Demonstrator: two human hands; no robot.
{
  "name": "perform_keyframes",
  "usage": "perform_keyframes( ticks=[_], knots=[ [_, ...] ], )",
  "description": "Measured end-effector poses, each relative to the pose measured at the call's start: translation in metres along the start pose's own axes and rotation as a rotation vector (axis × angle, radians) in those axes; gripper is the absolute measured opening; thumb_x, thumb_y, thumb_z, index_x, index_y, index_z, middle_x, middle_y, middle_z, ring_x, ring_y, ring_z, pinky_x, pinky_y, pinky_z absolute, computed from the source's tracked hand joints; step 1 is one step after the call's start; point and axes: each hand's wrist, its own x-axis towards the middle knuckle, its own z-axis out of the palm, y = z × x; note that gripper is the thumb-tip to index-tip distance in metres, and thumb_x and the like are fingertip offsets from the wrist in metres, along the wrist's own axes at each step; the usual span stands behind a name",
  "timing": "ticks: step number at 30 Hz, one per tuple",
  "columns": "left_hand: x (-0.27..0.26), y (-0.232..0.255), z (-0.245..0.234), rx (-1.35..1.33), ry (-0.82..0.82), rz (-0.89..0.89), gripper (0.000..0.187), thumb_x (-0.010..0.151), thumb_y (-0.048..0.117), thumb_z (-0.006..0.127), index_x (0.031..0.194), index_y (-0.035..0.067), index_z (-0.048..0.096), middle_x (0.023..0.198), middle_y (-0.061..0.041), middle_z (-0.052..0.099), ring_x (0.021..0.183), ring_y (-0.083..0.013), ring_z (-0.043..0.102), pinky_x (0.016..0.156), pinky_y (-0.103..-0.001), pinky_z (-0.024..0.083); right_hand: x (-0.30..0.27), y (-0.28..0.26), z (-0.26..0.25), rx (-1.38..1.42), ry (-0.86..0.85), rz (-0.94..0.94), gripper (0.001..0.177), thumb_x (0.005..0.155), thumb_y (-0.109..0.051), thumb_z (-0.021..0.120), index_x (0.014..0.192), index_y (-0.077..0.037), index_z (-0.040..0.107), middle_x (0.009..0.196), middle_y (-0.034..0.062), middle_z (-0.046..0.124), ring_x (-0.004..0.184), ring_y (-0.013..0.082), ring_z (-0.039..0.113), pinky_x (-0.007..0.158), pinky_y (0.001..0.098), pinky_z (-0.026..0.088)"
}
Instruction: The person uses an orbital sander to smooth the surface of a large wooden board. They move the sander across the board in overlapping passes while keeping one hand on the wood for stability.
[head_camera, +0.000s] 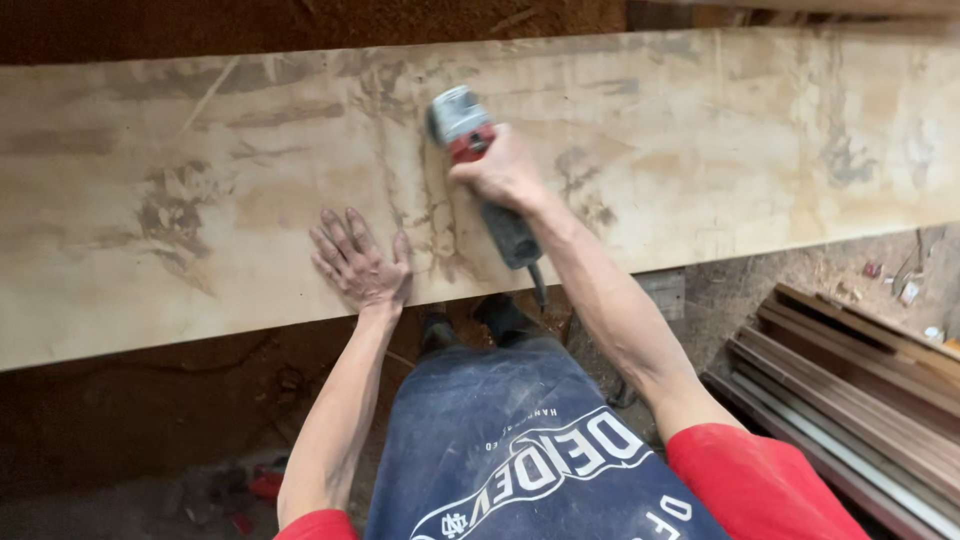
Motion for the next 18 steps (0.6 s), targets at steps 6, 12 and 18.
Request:
perform_keyframes(
  ticks=[6, 12, 18],
  knots=[
    [0.001, -0.002, -0.008, -0.014, -0.038, -0.003, 0.082, 0.098, 0.051, 0.061, 0.164, 0.010, 0.034, 0.173, -0.018, 0.017, 0.158, -0.0452, 0.012, 0.125, -0.063, 0.012, -0.042, 0.028, -0.014, -0.070, 0.032, 0.059, 0.080, 0.056, -0.042, 0.085, 0.120, -0.001, 0.061, 0.108, 0.0162, 0.072, 0.098, 0.0262, 0.069, 0.087, 0.0361, 0.055],
    [0.002, 0.005, -0.013, -0.002, -0.081, 0.017, 0.086, 0.100, 0.055, 0.056, 0.165, 0.006, 0.029, 0.172, -0.023, 0.011, 0.157, -0.0479, 0.007, 0.125, -0.063, 0.010, -0.098, 0.117, -0.105, 0.331, 0.197, 0.349, 0.056, 0.066, -0.020, 0.082, 0.116, -0.006, 0.062, 0.096, 0.0104, 0.070, 0.079, 0.0199, 0.068, 0.068, 0.0358, 0.061],
    [0.003, 0.007, -0.007, -0.024, -0.092, 0.005, 0.088, 0.100, 0.057, 0.053, 0.165, 0.004, 0.026, 0.172, -0.024, 0.009, 0.157, -0.0481, 0.006, 0.125, -0.063, 0.008, -0.154, 0.155, -0.120, 0.344, 0.292, 0.416, 0.040, 0.074, -0.021, 0.078, 0.110, -0.006, 0.070, 0.085, 0.0082, 0.071, 0.067, 0.0175, 0.069, 0.063, 0.0353, 0.061]
  ],
)
